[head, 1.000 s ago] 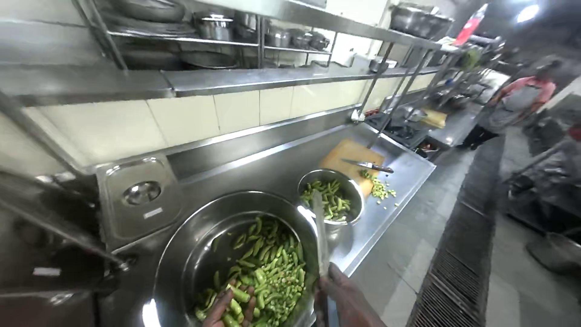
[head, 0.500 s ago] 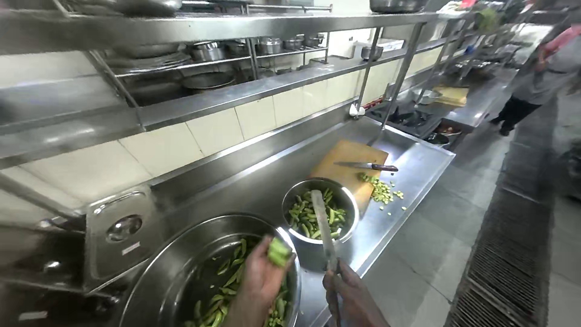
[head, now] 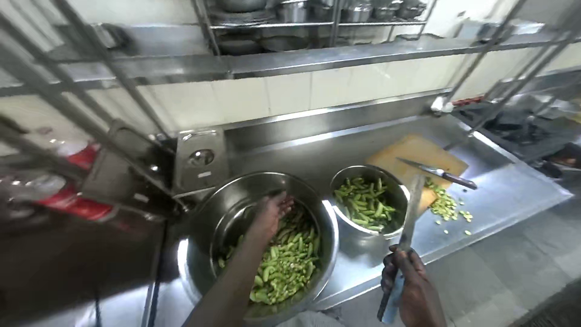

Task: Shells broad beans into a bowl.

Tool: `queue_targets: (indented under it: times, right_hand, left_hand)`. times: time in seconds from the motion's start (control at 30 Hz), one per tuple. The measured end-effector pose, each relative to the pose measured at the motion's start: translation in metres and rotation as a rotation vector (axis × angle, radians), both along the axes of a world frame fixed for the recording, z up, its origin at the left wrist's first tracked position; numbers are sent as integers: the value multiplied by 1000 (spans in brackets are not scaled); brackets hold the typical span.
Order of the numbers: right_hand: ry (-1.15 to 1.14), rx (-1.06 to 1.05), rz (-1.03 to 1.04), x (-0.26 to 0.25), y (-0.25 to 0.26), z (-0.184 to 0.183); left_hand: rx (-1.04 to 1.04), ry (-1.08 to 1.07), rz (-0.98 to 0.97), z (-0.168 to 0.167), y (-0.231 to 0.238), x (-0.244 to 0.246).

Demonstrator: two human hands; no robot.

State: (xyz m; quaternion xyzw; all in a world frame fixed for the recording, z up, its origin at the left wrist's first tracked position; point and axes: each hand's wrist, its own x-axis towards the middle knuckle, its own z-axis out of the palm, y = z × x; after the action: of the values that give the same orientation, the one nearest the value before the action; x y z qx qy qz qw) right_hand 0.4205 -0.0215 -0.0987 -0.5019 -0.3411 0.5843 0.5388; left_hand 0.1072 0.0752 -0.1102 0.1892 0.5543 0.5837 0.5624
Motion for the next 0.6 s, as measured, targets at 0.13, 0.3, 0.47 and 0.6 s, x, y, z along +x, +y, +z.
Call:
queue_targets:
  times: [0.13,0.3,0.47,0.6]
  right_hand:
    - [-26,17,72,-23,-4,7]
    - [-57,61,163,-52,-13,18]
    - [-55,64,211,-67,-29,18]
    - [-57,49,222,-74,-40,17]
  left_hand:
    - [-88,451,-49,-38,2,-32]
    - [-423,1025,-726,-72,-11,-24]
    - [-424,1158,-881,-82,-13,-23]
    - [-344,1147,-831,-75,-11,-27]
